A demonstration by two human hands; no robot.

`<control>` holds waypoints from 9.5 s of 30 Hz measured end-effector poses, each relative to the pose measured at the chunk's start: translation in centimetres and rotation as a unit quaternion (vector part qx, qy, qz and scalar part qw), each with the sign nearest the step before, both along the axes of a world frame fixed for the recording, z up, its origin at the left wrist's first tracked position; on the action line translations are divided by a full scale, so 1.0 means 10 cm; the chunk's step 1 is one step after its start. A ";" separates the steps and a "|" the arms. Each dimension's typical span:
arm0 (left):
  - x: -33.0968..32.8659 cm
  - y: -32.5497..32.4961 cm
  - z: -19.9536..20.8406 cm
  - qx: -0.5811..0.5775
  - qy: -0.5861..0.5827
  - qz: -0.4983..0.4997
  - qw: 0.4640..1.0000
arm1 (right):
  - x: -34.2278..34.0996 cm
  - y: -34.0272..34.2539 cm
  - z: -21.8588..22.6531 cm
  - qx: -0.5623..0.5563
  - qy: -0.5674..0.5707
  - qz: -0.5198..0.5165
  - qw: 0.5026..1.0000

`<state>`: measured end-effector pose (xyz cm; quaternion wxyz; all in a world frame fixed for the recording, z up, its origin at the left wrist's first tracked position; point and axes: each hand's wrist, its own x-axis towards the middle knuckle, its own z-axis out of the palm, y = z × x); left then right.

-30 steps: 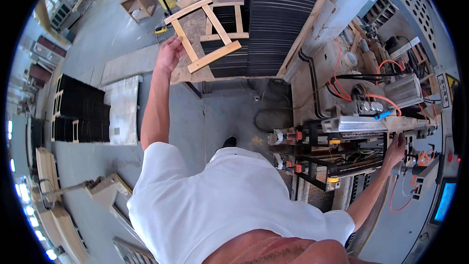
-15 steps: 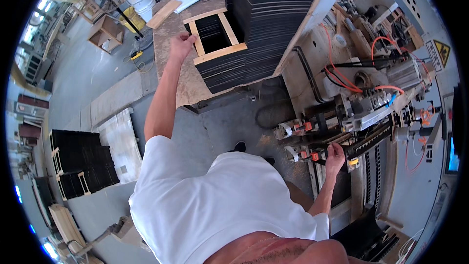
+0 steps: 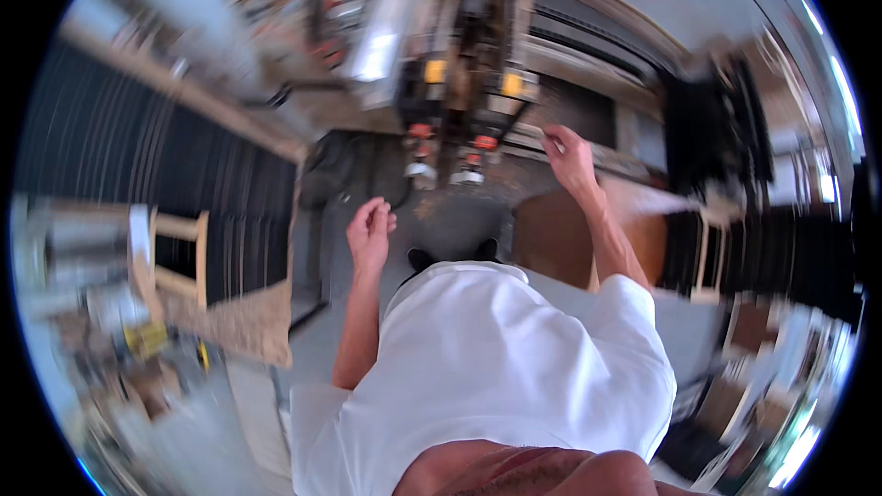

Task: The person repeatedly picks up small wooden frames from a conveyor belt, places them into a machine jig, and removes them after processing. The frames are then placed back onto the belt. The cycle continues throughout the clip.

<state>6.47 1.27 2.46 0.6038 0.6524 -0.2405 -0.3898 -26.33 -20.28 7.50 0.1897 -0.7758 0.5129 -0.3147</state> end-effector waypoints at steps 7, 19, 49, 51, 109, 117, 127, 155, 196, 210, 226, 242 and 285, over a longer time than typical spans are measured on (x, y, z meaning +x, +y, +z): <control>-0.67 -0.58 -0.65 0.115 0.019 -0.168 0.979 | -2.69 0.21 0.33 -0.176 0.191 -0.270 0.927; -1.74 -1.28 -0.59 0.170 0.017 -0.252 0.953 | -4.08 1.57 -0.01 0.031 0.058 -0.500 0.863; -0.73 -6.63 0.05 -0.006 0.299 -0.045 0.953 | -1.63 0.31 0.71 0.049 -0.074 -0.355 0.931; -0.72 -6.75 0.08 -0.020 0.321 0.001 0.947 | -1.49 0.24 0.75 0.054 -0.079 -0.342 0.935; -0.64 -0.70 -0.09 -0.117 0.362 0.086 0.921 | 1.69 -3.33 0.24 -0.120 0.264 0.232 0.928; -0.62 -0.62 -0.21 -0.124 0.376 0.146 0.906 | 1.76 -3.68 0.20 -0.144 0.255 0.204 0.934; -0.70 -0.83 -0.30 -0.099 0.366 0.172 0.909 | 2.03 -4.44 0.31 -0.203 0.411 0.182 0.870; -1.05 -1.15 -0.80 -0.045 0.359 0.258 0.896 | 2.11 -5.42 0.14 -0.103 0.353 0.228 0.901; -1.11 -0.14 -0.37 0.114 -0.089 0.535 0.833 | 2.33 -5.03 0.47 -0.184 0.423 0.310 0.831; 1.23 2.35 1.38 -0.178 -0.041 0.516 0.837 | 1.94 -3.55 1.07 -0.097 -0.112 0.250 0.957; 3.01 1.78 1.28 0.203 -0.407 0.454 0.766 | 1.27 -0.55 -0.36 0.196 -0.127 0.213 0.949; 2.43 1.13 1.37 0.333 -0.492 0.164 0.788 | 0.26 0.01 -0.80 0.198 -0.071 0.135 0.968; -0.61 -5.95 0.07 -0.030 0.208 -0.121 0.970 | -2.71 0.72 0.63 -0.017 -0.067 -0.488 0.870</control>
